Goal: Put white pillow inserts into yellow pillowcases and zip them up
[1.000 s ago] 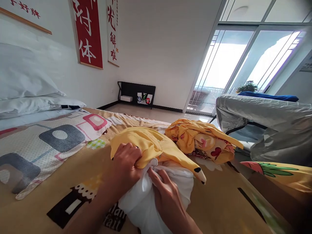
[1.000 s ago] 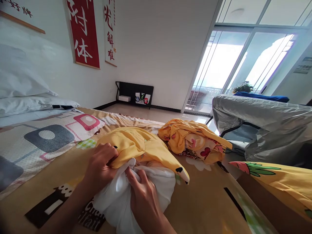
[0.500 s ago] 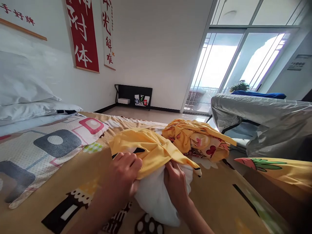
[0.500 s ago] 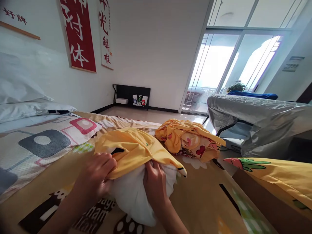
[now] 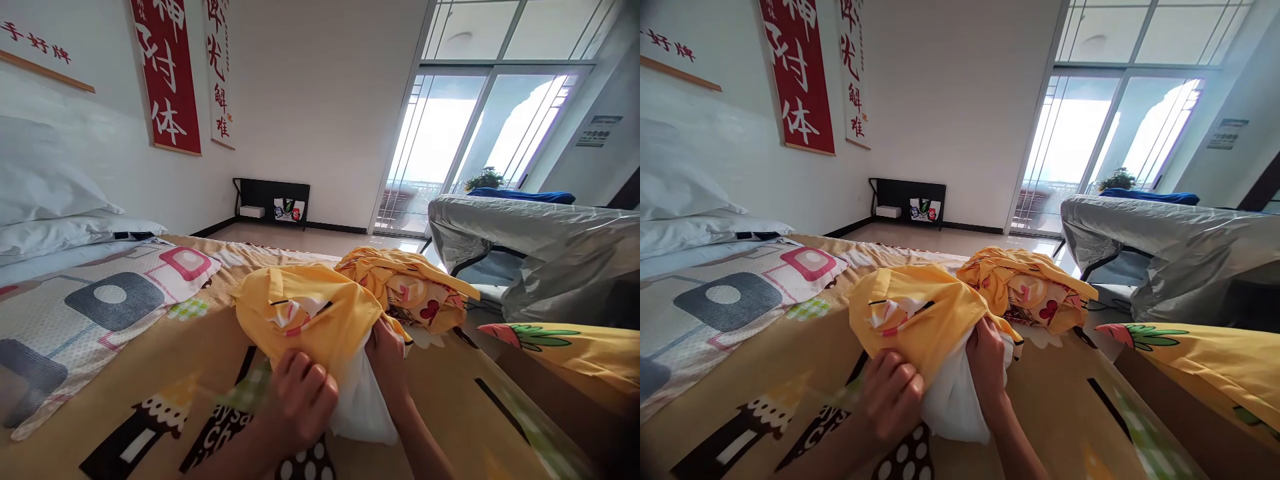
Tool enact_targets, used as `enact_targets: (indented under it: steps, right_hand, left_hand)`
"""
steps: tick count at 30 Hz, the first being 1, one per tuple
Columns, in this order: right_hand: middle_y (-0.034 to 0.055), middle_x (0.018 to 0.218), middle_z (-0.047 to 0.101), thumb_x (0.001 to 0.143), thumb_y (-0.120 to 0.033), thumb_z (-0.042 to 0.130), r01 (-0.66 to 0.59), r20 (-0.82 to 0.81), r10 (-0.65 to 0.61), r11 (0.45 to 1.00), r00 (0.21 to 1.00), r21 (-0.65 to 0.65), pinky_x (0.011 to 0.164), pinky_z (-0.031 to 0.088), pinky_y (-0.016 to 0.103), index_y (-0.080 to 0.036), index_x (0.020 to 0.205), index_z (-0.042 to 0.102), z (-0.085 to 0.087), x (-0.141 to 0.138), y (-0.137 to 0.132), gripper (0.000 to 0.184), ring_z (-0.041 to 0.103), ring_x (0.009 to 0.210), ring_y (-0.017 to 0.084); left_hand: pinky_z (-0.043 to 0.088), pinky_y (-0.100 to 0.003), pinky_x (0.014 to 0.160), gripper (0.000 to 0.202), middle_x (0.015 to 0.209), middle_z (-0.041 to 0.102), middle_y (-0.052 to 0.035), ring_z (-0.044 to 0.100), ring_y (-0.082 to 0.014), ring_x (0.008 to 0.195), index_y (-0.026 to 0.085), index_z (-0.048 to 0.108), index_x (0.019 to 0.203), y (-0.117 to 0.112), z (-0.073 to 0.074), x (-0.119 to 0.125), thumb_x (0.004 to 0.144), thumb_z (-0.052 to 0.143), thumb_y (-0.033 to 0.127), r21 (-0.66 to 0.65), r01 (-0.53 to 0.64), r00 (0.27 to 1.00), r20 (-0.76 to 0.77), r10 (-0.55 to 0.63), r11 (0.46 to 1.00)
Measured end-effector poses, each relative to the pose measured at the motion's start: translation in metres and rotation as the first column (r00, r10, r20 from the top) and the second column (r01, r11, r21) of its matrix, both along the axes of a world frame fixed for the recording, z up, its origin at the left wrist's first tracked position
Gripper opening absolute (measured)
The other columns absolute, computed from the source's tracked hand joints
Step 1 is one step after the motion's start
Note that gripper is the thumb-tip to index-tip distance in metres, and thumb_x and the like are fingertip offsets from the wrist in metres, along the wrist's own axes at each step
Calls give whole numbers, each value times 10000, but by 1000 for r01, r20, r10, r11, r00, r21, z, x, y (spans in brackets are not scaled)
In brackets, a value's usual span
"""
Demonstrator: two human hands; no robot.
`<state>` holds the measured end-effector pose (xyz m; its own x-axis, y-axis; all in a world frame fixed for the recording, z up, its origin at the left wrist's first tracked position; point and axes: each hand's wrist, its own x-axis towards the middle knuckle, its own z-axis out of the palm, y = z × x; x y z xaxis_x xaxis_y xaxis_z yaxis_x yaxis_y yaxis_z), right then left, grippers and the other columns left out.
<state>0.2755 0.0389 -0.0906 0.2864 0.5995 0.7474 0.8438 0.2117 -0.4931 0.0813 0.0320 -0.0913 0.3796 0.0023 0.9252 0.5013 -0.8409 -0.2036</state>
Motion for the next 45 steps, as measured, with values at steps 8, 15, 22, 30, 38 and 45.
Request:
enact_targets:
  steps: [8,15,22,30,38,45]
  right_hand:
    - [88,1005,618,852,-151,401,-236,52,234,972,971,19,750,513,289,-201,972,628,15,-45,-26,262,610,923,187]
    - [85,1090,567,861,-326,556,-341,43,346,935,937,-97,880,499,342,-228,1208,555,24,-51,-35,361,551,1054,218]
    - [90,1175,521,881,-387,543,-304,172,338,932,925,-197,868,511,325,-286,1301,546,26,-40,-40,431,572,1055,204]
    - [89,1210,553,828,-321,629,-334,467,271,941,842,56,896,488,379,-294,1357,478,45,-24,-69,551,557,1066,232]
    - [66,1325,519,854,-345,574,-408,590,489,870,642,-276,845,473,389,-286,1295,518,6,-100,-49,449,506,1040,247]
    - [120,1417,407,805,-417,611,-466,614,554,825,562,-319,868,434,439,-292,1346,449,-21,-114,-45,579,405,1202,333]
  left_hand:
    - [384,-401,747,245,902,592,-122,494,-238,825,122,527,1020,-4,3,12,776,518,122,-101,-181,979,71,189,978]
    - [355,-413,746,204,844,589,-103,496,-282,822,155,543,917,22,20,-13,723,568,211,-309,-483,873,-93,479,819]
    - [328,-348,701,180,694,593,-24,540,-204,714,190,497,693,46,25,-35,720,485,12,-375,-440,895,-115,430,816]
    - [284,-378,750,139,731,520,-36,488,-221,782,193,435,664,57,49,-82,793,461,147,-475,-541,780,25,625,694]
    - [310,-395,859,155,1019,596,-39,524,-236,1014,214,536,937,24,73,-124,802,462,198,-703,-464,883,-322,341,538]
    - [285,-412,1001,551,1296,505,-61,425,-231,1227,254,512,1188,-1,65,-79,735,370,-26,-524,-383,854,-514,75,761]
